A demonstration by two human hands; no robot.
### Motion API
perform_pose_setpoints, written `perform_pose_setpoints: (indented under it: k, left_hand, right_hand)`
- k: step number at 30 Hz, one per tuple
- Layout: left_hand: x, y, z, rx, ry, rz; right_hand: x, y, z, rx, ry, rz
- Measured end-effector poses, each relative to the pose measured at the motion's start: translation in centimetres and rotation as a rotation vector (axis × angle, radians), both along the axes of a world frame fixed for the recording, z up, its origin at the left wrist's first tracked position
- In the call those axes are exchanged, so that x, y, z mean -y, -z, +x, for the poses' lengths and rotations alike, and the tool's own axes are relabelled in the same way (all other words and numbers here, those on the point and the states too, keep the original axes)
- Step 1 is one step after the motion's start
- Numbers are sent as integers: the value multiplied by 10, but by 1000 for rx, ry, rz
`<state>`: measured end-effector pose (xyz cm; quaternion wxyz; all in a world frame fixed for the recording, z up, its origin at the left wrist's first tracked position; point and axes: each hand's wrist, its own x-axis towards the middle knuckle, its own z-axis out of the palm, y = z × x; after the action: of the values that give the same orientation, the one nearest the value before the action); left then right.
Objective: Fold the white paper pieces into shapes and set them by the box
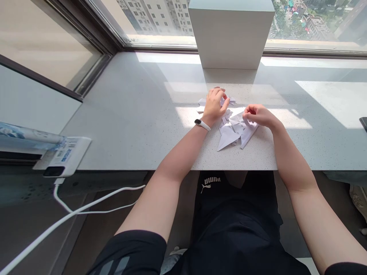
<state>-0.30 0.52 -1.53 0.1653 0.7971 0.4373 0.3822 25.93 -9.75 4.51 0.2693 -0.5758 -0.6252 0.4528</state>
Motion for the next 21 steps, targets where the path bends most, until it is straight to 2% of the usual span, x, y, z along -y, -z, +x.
perform_pose_setpoints:
  k: [4, 9, 13, 16, 21]
  left_hand:
    - [4, -7, 2, 19, 36, -23]
    - [5, -10, 2, 19, 81, -62]
    - [2, -6, 2, 20, 104, -62]
    - [-3, -1, 0, 44, 70, -56]
    - [-12, 7, -3, 108, 8, -83]
  right_hand:
    - [-11, 12, 7, -188, 155, 2]
    - [-27, 28, 13, -247, 333, 92]
    - [-33, 38, 17, -211, 377, 208]
    - [-36, 43, 19, -172, 385, 286]
    - [-39, 48, 21, -133, 368, 313]
